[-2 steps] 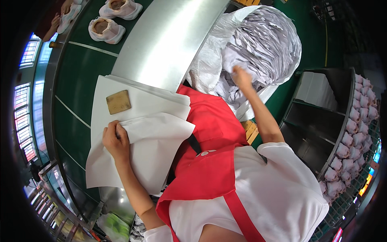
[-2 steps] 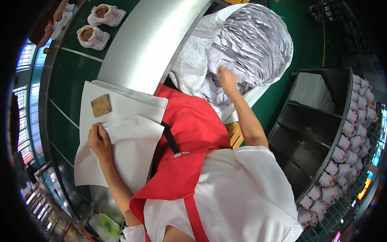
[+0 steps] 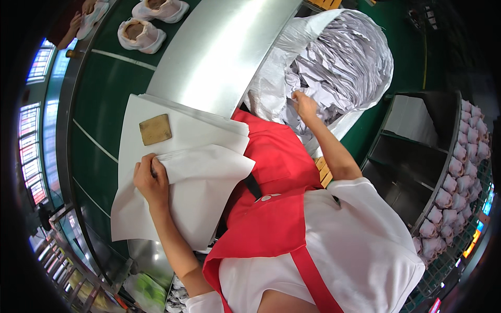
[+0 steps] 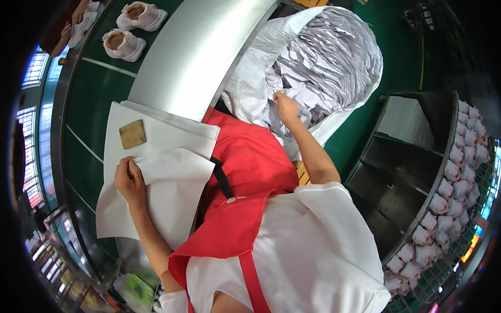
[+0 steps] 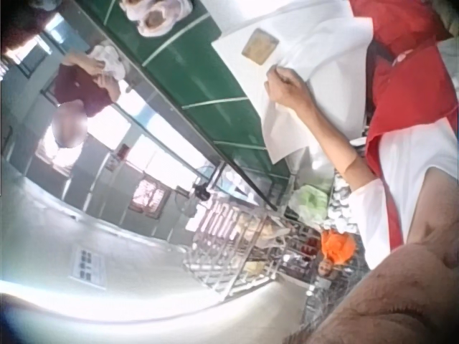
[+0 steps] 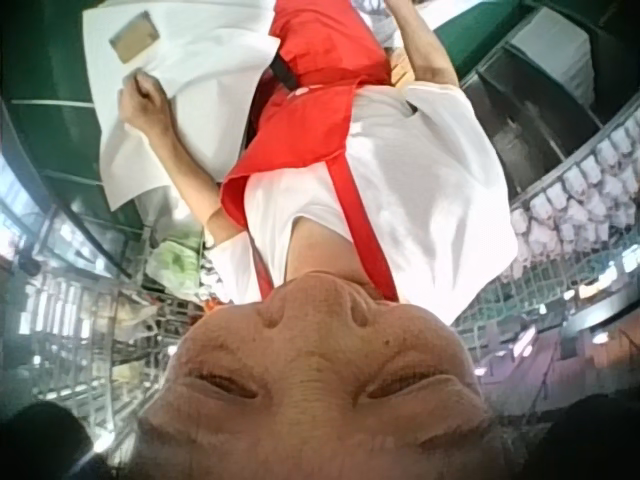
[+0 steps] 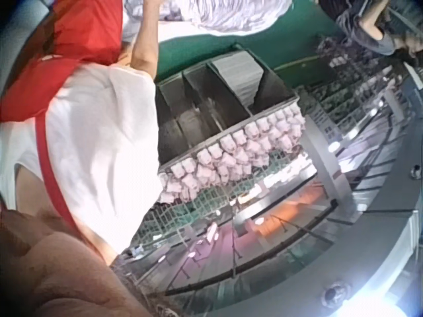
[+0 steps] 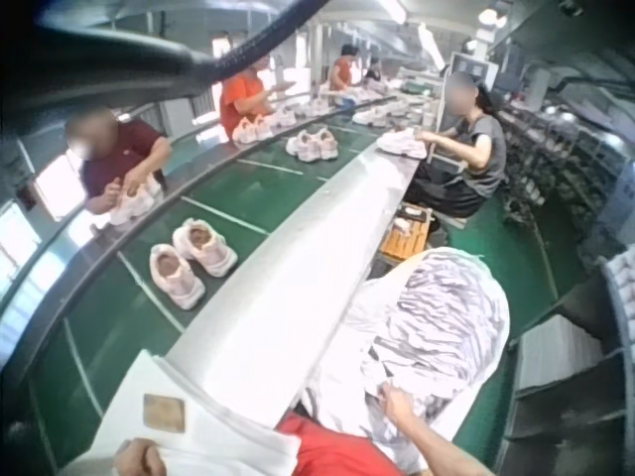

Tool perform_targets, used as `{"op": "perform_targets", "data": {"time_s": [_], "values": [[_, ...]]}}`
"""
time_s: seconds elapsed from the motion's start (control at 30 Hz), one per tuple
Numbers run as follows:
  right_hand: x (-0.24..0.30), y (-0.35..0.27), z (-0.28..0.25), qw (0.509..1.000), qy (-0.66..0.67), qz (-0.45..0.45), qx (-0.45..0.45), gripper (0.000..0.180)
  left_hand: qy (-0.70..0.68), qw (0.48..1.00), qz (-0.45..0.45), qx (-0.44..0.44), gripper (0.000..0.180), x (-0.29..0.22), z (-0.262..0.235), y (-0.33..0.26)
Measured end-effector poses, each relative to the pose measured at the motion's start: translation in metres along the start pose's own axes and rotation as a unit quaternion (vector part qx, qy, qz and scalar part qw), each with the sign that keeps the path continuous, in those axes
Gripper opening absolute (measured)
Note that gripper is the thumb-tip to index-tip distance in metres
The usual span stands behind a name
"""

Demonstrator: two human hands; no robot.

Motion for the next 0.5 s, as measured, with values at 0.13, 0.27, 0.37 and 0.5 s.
{"op": "perform_targets", "data": {"time_s": [0.13, 0.27, 0.37, 0.5], "values": [[-0.003, 0.0, 0.021, 0.992, 0.062, 0.082, -0.078, 0.012, 0.004, 1.0, -0.008, 0.005, 0.005, 0.0, 0.001, -0.001], [0.0, 0.001, 0.033, 1.0, 0.012, 0.003, -0.023, 0.016, -0.003, 1.0, -0.026, 0.009, 0.006, 0.003, 0.0, -0.003], [0.001, 0.002, 0.038, 0.999, -0.048, -0.013, -0.018, 0.025, 0.003, 1.0, -0.026, 0.014, 0.005, 0.003, -0.002, -0.003], [0.009, 0.004, 0.067, 0.987, -0.134, -0.045, 0.079, 0.035, -0.004, 1.0, -0.019, 0.014, 0.005, 0.001, 0.001, 0.001]]}}
Point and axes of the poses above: each hand's wrist, its own y-axis towards the middle knuckle, its own z-axis out of the palm, x = y × z, the point moved 8 cm from there along y, towards the middle knuckle, and after that the axes turned 1 degree about -x, right-handed, at the moved point
